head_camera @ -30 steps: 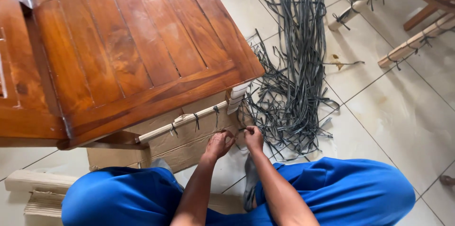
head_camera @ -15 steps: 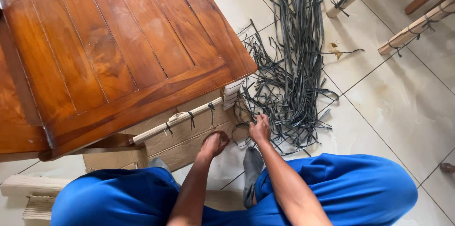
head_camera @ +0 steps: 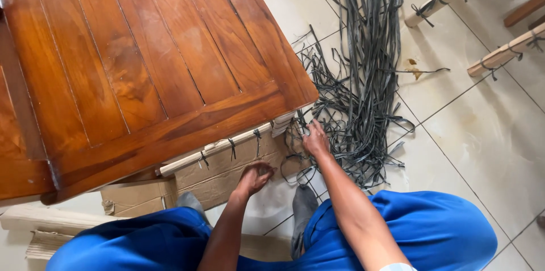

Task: Wrapping a wooden chair's legs and frame with protective cardboard and securing it with plastic ties.

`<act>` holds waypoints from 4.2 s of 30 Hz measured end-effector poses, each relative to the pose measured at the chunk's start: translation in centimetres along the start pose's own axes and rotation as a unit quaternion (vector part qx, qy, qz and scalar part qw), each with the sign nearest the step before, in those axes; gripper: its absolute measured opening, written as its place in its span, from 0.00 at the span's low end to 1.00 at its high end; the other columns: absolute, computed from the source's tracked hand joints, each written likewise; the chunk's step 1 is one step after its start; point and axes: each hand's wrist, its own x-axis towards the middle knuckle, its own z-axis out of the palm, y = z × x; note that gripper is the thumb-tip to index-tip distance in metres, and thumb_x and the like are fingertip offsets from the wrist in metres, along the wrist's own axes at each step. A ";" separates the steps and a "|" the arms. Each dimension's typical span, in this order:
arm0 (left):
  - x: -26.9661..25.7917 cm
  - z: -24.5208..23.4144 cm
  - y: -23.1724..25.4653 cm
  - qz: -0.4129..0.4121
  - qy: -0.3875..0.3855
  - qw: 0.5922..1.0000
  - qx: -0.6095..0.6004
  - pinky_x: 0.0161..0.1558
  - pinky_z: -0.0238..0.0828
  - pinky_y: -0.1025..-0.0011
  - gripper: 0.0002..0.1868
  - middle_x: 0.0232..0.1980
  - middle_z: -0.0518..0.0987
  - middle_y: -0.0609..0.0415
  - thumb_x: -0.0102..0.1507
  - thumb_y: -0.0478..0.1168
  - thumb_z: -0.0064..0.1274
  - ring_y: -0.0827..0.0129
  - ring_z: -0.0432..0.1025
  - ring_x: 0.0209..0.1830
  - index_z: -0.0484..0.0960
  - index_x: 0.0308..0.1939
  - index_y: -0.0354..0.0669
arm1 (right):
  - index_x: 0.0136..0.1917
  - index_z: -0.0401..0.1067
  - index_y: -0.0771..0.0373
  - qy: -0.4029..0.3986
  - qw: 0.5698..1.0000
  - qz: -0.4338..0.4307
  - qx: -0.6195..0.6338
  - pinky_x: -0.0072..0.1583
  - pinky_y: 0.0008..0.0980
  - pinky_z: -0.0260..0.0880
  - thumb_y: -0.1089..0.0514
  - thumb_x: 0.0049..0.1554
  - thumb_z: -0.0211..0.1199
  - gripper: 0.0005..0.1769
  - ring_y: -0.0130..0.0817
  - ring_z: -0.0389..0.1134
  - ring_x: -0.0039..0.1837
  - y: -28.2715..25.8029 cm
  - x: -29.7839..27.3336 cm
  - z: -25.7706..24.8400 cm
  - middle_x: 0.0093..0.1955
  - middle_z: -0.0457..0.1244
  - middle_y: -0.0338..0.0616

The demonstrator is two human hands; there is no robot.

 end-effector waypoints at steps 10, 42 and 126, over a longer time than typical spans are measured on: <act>4.9 5.1 -10.2 -0.087 -0.012 0.996 -0.019 0.59 0.72 0.49 0.20 0.53 0.83 0.45 0.62 0.62 0.56 0.43 0.74 0.59 0.85 0.50 0.59 | 0.69 0.71 0.49 -0.013 0.998 0.051 -0.022 0.70 0.54 0.67 0.51 0.62 0.50 0.23 0.49 0.64 0.73 4.5 3.6 6.3 0.76 0.56 0.35; -8.7 -7.8 0.2 -0.219 0.161 0.960 0.069 0.52 0.78 0.52 0.17 0.45 0.86 0.48 0.64 0.54 0.48 0.49 0.80 0.51 0.88 0.45 0.55 | 0.56 0.81 0.44 -0.292 0.945 -0.129 -0.069 0.66 0.50 0.71 0.46 0.54 0.66 0.17 0.46 0.72 0.63 -11.4 -11.4 11.1 0.53 0.74 0.41; -10.3 -10.3 -3.0 -0.036 0.538 0.838 -0.082 0.41 0.76 0.56 0.08 0.33 0.81 0.44 0.61 0.44 0.61 0.49 0.79 0.38 0.85 0.37 0.45 | 0.44 0.78 0.62 -0.276 0.897 -0.011 0.346 0.30 0.18 0.50 0.54 0.55 0.64 0.09 0.19 0.54 0.28 -21.4 -19.4 9.8 0.30 0.68 0.42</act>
